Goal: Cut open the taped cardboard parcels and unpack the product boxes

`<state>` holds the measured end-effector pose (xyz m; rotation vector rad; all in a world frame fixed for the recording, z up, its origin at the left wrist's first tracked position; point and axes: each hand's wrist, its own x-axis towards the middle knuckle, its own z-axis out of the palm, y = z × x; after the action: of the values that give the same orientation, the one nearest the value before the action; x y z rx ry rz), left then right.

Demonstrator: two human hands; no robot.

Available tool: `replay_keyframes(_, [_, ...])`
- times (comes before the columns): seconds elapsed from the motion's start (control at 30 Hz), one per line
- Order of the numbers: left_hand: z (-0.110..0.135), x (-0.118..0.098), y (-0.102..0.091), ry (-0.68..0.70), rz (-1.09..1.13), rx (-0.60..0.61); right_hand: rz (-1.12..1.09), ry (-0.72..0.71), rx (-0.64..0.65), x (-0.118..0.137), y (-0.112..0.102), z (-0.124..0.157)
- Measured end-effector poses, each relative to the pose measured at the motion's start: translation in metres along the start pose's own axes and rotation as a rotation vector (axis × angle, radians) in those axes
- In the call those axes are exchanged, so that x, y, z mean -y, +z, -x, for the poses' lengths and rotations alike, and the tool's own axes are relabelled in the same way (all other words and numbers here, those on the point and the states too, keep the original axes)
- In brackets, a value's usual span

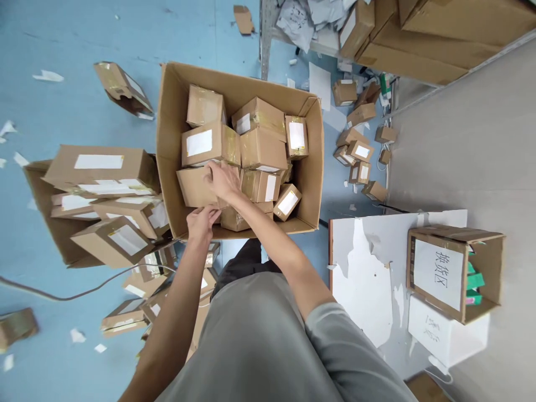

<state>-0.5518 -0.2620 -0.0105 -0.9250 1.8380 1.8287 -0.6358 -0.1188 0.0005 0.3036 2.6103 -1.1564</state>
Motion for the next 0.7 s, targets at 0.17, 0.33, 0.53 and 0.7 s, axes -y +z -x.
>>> replay_keyframes(0.17, [0.056, -0.009, 0.001, -0.073, 0.179, -0.007, -0.023, -0.118, -0.266, 0.004, -0.049, 0.091])
replay_keyframes(0.33, [0.115, -0.003, 0.041, 0.104, 0.061, 0.182, -0.13, -0.093, -0.61, -0.032, -0.092, 0.218])
replay_keyframes(0.53, [0.182, 0.033, 0.146, 0.363, -0.145, 0.624, -0.103, 0.298, -0.991, -0.109, -0.103, 0.375])
replay_keyframes(0.7, [0.253, 0.122, 0.242, 0.157, -0.413, 1.06, 0.055, 0.698, -1.163, -0.161, -0.098, 0.485])
